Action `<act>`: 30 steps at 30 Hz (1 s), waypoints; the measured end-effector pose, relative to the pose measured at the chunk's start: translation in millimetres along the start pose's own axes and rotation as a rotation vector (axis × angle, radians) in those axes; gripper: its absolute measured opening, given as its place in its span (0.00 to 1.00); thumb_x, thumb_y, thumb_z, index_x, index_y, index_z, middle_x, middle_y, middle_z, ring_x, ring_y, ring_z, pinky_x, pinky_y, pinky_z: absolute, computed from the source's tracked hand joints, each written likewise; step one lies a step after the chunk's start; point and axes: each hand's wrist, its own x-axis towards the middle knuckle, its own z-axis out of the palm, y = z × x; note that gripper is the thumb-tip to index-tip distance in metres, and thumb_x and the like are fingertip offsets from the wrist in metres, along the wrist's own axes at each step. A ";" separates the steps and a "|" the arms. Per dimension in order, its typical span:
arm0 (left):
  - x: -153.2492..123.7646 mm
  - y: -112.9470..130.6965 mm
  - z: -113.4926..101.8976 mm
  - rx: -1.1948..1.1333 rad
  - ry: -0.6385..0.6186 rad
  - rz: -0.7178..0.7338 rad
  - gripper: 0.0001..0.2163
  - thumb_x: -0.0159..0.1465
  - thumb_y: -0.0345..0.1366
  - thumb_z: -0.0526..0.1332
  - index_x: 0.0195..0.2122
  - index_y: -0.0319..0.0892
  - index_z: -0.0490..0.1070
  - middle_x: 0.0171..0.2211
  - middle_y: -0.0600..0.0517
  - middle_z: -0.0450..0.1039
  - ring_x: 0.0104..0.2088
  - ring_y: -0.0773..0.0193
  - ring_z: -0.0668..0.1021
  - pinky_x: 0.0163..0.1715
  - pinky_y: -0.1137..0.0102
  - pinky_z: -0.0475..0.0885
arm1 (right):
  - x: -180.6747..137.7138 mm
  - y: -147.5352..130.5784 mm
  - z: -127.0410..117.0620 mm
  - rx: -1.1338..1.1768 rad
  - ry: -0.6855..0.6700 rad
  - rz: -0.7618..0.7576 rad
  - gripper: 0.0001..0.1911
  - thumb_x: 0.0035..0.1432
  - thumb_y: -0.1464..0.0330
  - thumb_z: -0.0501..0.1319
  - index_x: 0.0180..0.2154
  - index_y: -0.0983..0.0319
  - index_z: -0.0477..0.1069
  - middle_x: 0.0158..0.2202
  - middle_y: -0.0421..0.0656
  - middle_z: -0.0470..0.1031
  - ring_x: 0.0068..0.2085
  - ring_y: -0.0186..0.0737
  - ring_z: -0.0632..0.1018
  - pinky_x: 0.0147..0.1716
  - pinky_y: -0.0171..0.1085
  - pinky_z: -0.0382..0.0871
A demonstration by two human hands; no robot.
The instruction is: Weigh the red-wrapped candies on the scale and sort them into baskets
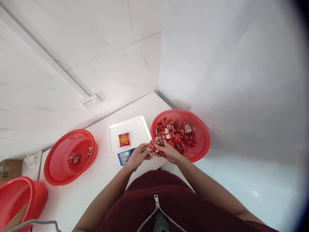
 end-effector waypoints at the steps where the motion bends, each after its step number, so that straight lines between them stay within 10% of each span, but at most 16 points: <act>1: 0.5 -2.3 -3.6 -0.020 0.032 -0.010 0.20 0.53 0.47 0.63 0.42 0.40 0.67 0.29 0.52 0.72 0.28 0.69 0.74 0.33 0.69 0.70 | -0.2 1.5 0.1 -0.002 0.012 0.016 0.10 0.49 0.64 0.65 0.33 0.62 0.71 0.27 0.39 0.74 0.24 0.29 0.74 0.22 0.28 0.66; 9: 8.4 -5.9 -34.6 -0.231 0.329 -0.071 0.30 0.55 0.45 0.63 0.57 0.46 0.54 0.44 0.45 0.72 0.36 0.63 0.77 0.38 0.66 0.71 | -3.0 10.2 -7.4 -0.042 0.079 0.086 0.13 0.53 0.67 0.61 0.42 0.61 0.68 0.30 0.41 0.75 0.26 0.30 0.75 0.23 0.29 0.67; 14: 4.3 -12.7 -31.8 -0.077 0.161 -0.169 0.30 0.55 0.49 0.61 0.57 0.44 0.57 0.46 0.42 0.71 0.44 0.57 0.75 0.42 0.62 0.69 | -4.0 11.8 -0.9 -0.175 -0.006 0.108 0.16 0.52 0.66 0.62 0.43 0.63 0.68 0.26 0.39 0.72 0.25 0.31 0.75 0.21 0.28 0.66; 21: -3.6 -19.3 -6.9 -0.024 -0.140 0.087 0.18 0.55 0.46 0.61 0.41 0.38 0.73 0.36 0.47 0.76 0.38 0.60 0.75 0.43 0.65 0.67 | -2.3 15.5 10.5 -0.385 -0.307 0.149 0.16 0.46 0.64 0.65 0.38 0.62 0.69 0.23 0.35 0.68 0.21 0.29 0.73 0.19 0.28 0.65; 30: 14.5 -16.1 -38.1 -0.424 0.315 -0.088 0.20 0.55 0.48 0.61 0.44 0.41 0.66 0.37 0.46 0.74 0.35 0.64 0.77 0.37 0.70 0.71 | 5.4 25.1 3.8 -0.367 -0.182 0.218 0.18 0.48 0.63 0.64 0.40 0.64 0.68 0.22 0.36 0.69 0.22 0.29 0.75 0.19 0.26 0.63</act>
